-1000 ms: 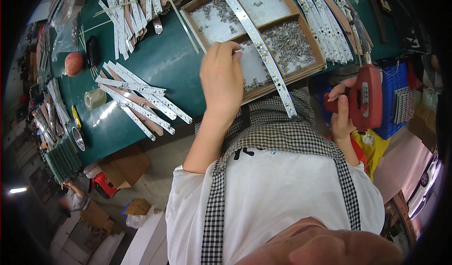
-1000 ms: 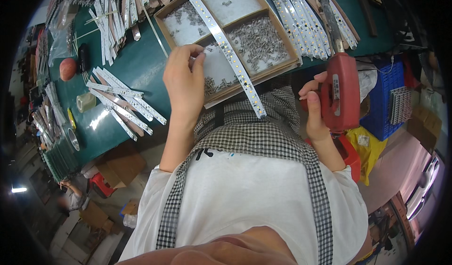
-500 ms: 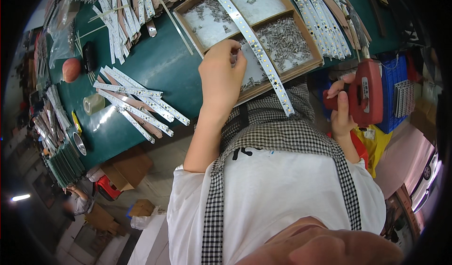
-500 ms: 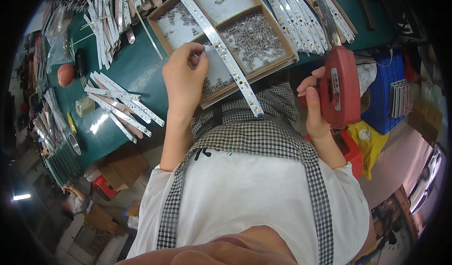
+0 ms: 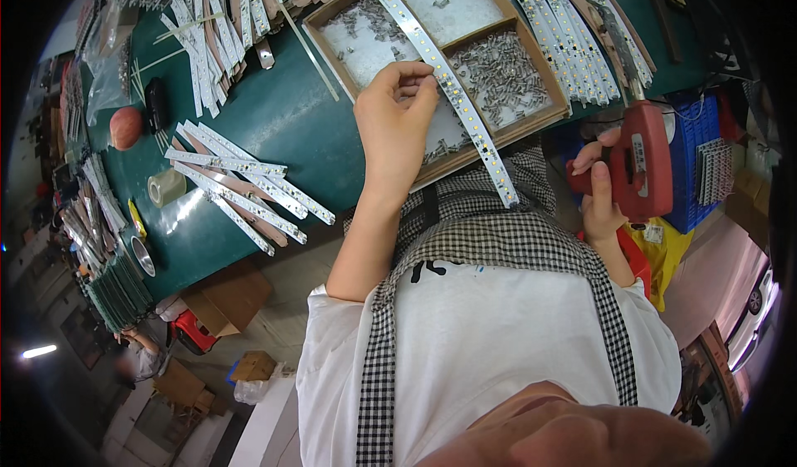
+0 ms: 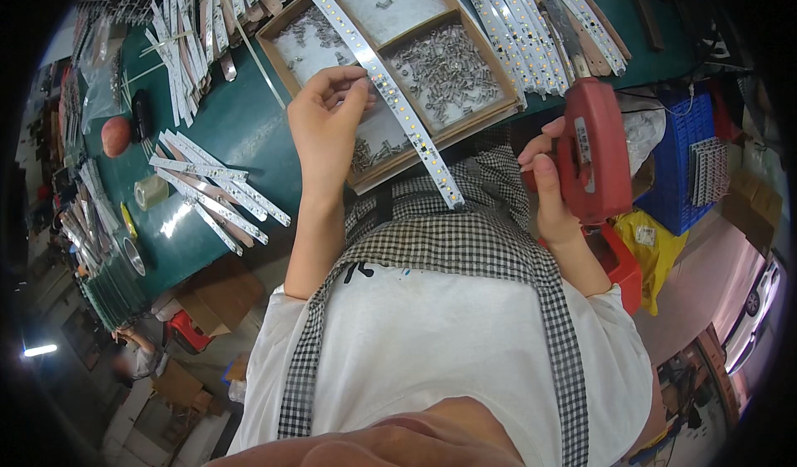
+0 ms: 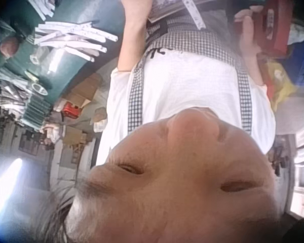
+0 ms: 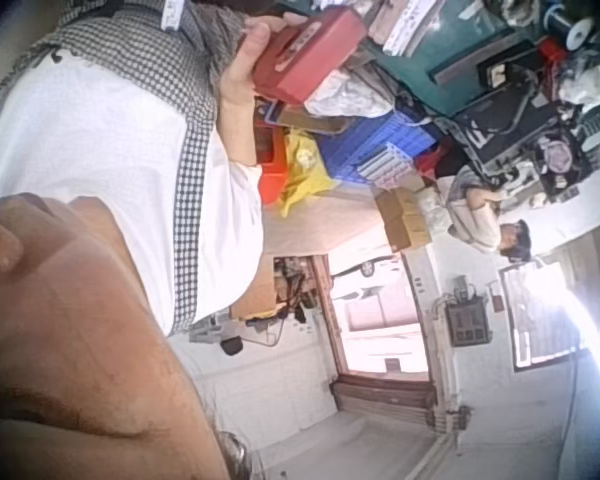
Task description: The person assembles LED strips by applying adhesive or sealant with a dispenser gun, then attaching small electrical components to the strips by hand.
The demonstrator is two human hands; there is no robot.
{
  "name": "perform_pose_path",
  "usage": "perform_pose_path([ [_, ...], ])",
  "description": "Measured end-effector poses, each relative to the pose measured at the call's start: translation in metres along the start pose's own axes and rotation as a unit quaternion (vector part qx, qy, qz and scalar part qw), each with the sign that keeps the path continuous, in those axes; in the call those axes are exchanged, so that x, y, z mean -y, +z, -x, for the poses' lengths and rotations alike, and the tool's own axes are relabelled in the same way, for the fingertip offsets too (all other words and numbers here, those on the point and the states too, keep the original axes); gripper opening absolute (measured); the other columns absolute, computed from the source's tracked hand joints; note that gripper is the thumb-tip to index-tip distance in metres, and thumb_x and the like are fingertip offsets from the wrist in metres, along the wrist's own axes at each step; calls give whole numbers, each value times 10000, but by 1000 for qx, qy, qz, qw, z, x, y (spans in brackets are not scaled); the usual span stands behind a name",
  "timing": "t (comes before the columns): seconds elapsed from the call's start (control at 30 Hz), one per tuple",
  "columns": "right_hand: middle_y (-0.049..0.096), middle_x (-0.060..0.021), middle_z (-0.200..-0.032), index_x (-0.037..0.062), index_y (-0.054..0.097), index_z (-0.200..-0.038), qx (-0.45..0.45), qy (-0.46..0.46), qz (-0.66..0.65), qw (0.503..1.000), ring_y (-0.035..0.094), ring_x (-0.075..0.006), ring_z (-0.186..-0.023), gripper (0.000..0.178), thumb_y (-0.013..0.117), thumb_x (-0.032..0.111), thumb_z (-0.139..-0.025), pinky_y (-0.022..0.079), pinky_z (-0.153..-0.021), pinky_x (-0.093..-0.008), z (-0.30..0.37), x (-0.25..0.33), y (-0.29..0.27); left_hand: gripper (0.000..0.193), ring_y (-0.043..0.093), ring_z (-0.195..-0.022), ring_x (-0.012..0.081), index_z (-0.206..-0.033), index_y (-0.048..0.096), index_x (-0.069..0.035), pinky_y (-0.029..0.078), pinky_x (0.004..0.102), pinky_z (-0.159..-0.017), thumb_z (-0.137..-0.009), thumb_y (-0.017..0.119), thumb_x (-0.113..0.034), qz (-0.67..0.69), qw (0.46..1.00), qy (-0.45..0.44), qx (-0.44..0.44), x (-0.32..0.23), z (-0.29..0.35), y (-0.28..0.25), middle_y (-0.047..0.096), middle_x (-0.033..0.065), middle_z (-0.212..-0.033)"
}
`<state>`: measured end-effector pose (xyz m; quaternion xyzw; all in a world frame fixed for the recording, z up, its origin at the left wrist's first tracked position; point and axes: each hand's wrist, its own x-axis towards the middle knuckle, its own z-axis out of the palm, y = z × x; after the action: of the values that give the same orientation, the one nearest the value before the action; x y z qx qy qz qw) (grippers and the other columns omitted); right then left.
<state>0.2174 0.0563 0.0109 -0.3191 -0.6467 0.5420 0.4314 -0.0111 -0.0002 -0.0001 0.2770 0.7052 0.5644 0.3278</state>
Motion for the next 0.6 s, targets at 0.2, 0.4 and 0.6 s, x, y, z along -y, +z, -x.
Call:
perform_pose_path([
  [0.2,451,-64,-979,-5,380,-1123,10,16,-3,1000,519,-95,-740,321,511,107,-852,428,-605,-213,-1,0,0,109,578,-650,99,-848,598,64,477,230,-627,-790,583,-27,-7,1000,-11,-16,-1,2,5,624,81,-721],
  [0.4,458,-54,-943,-1,382,-1121,-3,17,-5,1000,517,-91,-735,325,516,121,-851,425,-604,-211,-2,1,2,102,585,-638,109,-832,599,61,481,236,-621,-787,587,-31,-32,999,-8,-28,-1,1,6,625,89,-713],
  [0.6,470,-106,-986,-46,367,-1125,6,14,9,1000,504,-121,-689,317,485,83,-860,419,-594,-234,0,-1,0,115,568,-649,110,-885,559,50,477,247,-621,-793,568,-20,-33,999,6,-22,1,0,6,614,96,-740],
])
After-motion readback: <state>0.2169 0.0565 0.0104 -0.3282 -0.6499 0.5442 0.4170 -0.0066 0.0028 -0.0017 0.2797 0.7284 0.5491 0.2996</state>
